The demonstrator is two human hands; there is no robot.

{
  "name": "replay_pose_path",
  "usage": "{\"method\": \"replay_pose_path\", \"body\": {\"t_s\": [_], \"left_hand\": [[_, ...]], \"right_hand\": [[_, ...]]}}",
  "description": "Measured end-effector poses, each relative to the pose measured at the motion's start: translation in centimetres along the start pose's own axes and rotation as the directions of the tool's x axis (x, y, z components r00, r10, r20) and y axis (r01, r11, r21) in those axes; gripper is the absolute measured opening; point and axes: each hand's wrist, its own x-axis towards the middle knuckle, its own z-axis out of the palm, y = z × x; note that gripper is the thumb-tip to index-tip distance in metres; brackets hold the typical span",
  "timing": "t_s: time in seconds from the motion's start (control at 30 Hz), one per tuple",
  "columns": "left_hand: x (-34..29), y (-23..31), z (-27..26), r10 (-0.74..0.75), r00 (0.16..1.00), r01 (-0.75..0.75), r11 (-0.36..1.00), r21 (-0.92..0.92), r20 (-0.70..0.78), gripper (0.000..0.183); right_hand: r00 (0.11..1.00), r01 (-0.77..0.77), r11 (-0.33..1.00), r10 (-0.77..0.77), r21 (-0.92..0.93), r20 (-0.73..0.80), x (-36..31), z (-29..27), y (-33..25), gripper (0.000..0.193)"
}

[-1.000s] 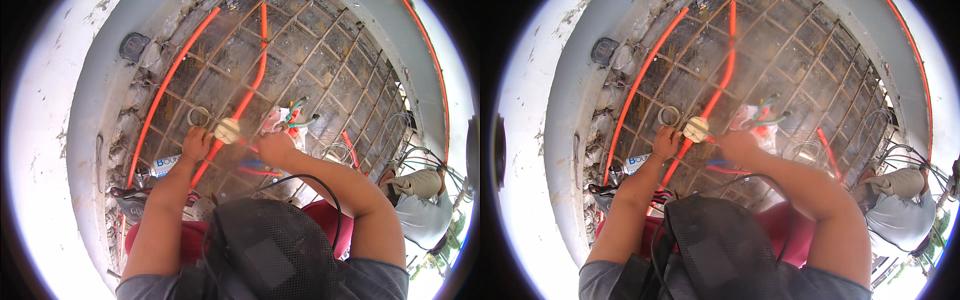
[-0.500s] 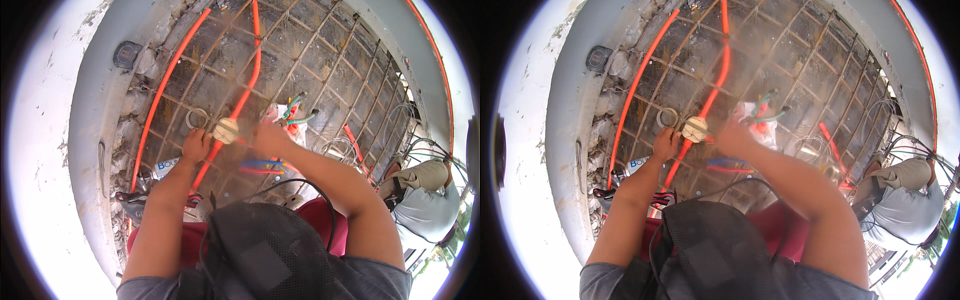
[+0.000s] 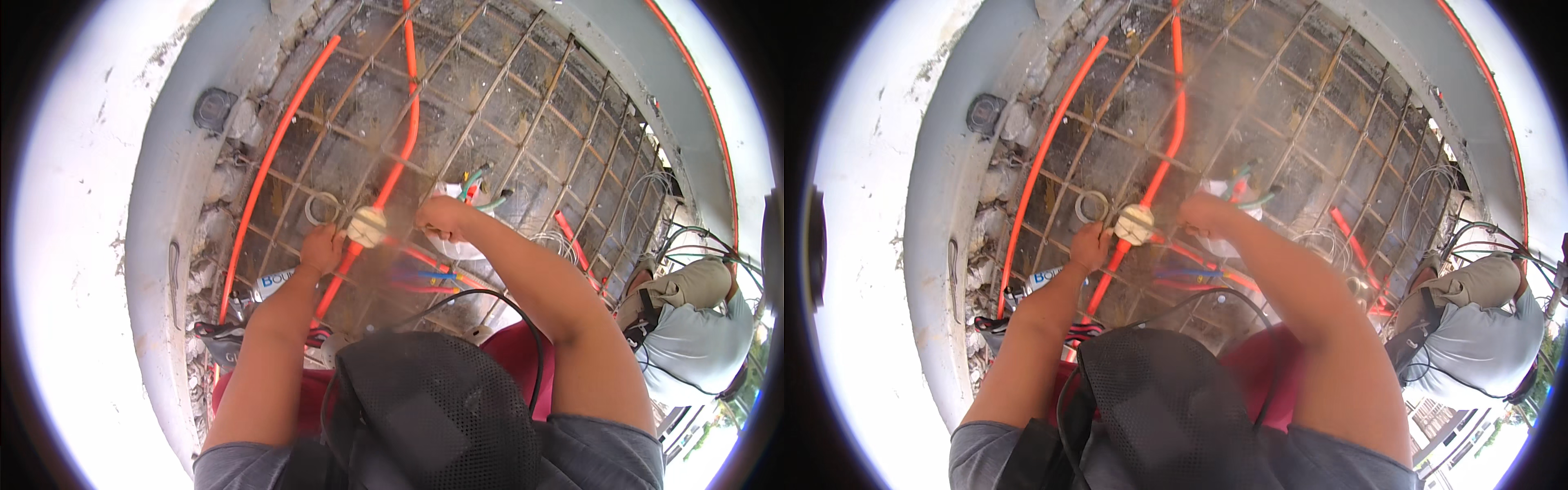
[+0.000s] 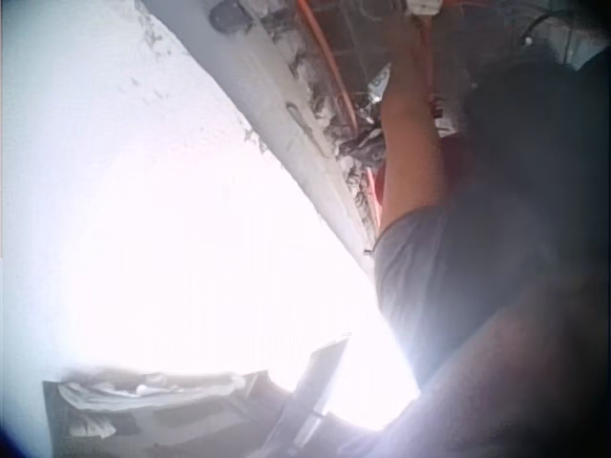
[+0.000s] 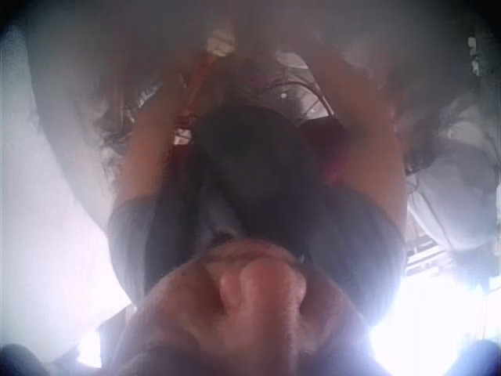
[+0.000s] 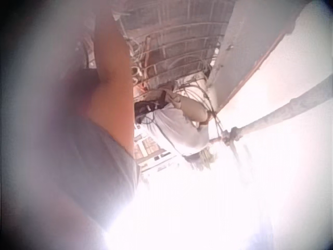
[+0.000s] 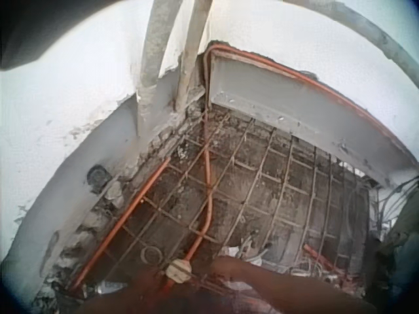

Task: The person strips wire ends with pliers and ties wires to a metal grid on the floor. They handle red conduits and various colored wires while a coworker works nearby.

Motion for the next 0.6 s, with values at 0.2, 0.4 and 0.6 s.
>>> {"method": "replay_pose_path", "body": {"t_s": [0.2, 0.4, 0.6], "left_hand": [[0.2, 0.2, -0.3, -0.047, 0.996, 0.047, 0.999, 0.009, 0.079, 0.033], [0.1, -0.2, 0.3, -0.048, 0.996, 0.048, 0.999, 0.009, 0.071, 0.034], [0.3, 0.1, -0.2, -0.025, 0.998, 0.025, 1.0, -0.003, 0.052, 0.035]], "right_hand": [[0.954, 0.091, 0.905, -0.199, -0.416, -0.225, -0.3, 5.9, 1.2, 0.035], [0.968, -0.133, 0.991, 0.136, 0.026, -0.212, 0.3, 5.0, 2.0, 0.034], [0.984, 0.093, 0.972, -0.123, -0.218, -0.129, -1.5, 5.7, -0.1, 0.039]]}}
